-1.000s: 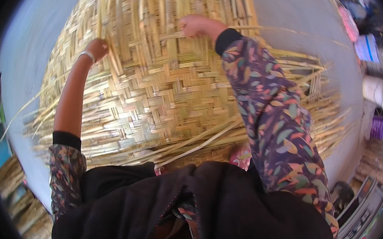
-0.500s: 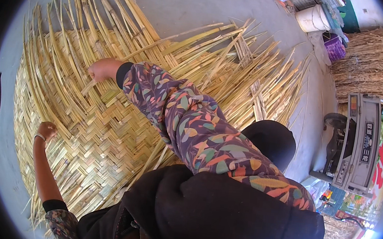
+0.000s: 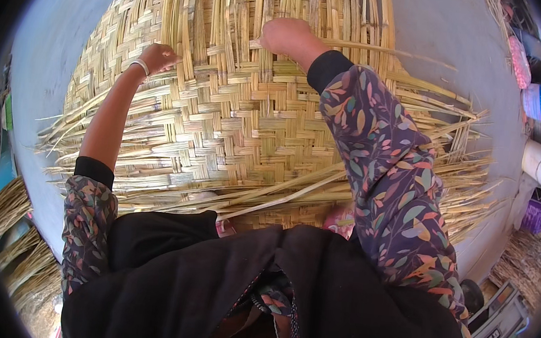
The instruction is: The person weaves a large flat basket using dried palm leaves, interlacing the strips by hand to form a tight pattern. The person adjusts the weave and continues adding new strips to expand the basket.
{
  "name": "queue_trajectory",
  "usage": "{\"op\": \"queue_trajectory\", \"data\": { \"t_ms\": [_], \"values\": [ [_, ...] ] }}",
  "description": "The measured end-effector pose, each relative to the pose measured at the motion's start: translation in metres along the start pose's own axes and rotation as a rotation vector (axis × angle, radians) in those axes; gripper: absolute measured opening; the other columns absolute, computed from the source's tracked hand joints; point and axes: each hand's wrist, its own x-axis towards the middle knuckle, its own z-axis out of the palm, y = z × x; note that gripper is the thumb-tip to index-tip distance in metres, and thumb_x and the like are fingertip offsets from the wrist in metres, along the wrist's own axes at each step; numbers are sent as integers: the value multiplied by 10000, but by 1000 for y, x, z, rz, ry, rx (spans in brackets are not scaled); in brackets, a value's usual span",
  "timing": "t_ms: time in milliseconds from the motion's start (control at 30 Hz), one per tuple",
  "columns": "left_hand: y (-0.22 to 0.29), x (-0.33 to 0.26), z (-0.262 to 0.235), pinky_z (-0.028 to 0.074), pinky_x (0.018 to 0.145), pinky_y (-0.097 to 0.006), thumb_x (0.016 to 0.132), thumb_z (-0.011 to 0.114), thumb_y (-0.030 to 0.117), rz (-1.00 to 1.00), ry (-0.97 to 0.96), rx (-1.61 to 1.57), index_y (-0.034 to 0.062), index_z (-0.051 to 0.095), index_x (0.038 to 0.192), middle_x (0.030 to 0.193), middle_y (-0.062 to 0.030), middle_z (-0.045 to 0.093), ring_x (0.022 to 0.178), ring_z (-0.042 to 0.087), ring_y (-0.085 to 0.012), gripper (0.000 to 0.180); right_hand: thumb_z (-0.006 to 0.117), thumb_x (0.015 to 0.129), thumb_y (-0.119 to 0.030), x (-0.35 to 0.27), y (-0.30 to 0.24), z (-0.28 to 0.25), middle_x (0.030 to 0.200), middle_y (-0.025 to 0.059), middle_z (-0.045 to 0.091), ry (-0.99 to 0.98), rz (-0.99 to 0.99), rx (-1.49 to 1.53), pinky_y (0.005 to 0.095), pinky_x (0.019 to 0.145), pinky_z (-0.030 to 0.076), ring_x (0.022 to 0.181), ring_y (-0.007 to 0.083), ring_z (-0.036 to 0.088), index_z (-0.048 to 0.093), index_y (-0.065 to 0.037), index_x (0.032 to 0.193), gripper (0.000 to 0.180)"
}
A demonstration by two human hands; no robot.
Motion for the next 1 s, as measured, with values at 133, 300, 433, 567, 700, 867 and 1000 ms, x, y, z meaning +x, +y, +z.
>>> {"op": "queue_trajectory", "data": {
  "t_ms": [133, 300, 433, 567, 700, 867, 1000],
  "values": [
    [9, -12, 4, 521, 687, -327, 773, 688, 405, 86, 139, 116, 64, 676, 874, 788, -108, 676, 686, 655, -213, 356, 495, 876, -381, -2, 0, 7, 837, 131, 645, 120, -35, 70, 481, 650, 478, 788, 349, 613, 637, -96, 900, 319],
    [22, -41, 7, 493, 729, -374, 850, 591, 361, 128, 135, 155, 75, 666, 917, 791, -125, 664, 743, 633, -269, 303, 462, 906, -417, -28, 5, 27, 703, 141, 595, 228, -118, 133, 498, 580, 434, 675, 350, 578, 576, -118, 866, 323],
    [19, -62, 5, 477, 695, -391, 871, 558, 348, 175, 91, 148, 66, 639, 915, 743, -131, 637, 701, 608, -285, 297, 452, 913, -417, -43, -2, 32, 682, 136, 591, 207, -117, 121, 489, 570, 439, 653, 354, 575, 562, -118, 891, 319],
    [25, -48, 7, 471, 731, -383, 866, 568, 327, 95, 6, 183, 71, 634, 902, 776, -114, 638, 758, 612, -280, 267, 459, 912, -406, -39, -5, 30, 700, 129, 600, 186, -124, 80, 475, 559, 448, 656, 347, 582, 560, -113, 879, 312],
    [5, -42, 20, 467, 772, -378, 865, 576, 296, 228, 196, 221, 80, 634, 917, 885, -113, 644, 853, 612, -281, 229, 490, 892, -308, -36, -14, 22, 877, 98, 628, 152, -102, -30, 453, 617, 478, 786, 305, 604, 562, -114, 868, 208],
    [4, -40, 10, 470, 787, -375, 870, 570, 279, 194, 135, 260, 73, 629, 931, 913, -128, 648, 868, 613, -284, 223, 548, 795, -102, -37, -54, 17, 996, 46, 601, 527, -469, -57, 406, 781, 472, 984, 253, 554, 619, -136, 992, 211],
    [13, -36, 3, 477, 778, -386, 858, 582, 272, 96, 72, 266, 72, 620, 894, 890, -151, 657, 852, 621, -295, 207, 586, 778, -76, -6, -90, 28, 1113, 60, 579, 352, -481, -15, 393, 855, 462, 1064, 262, 516, 609, -131, 1139, 366]
  ]
}}
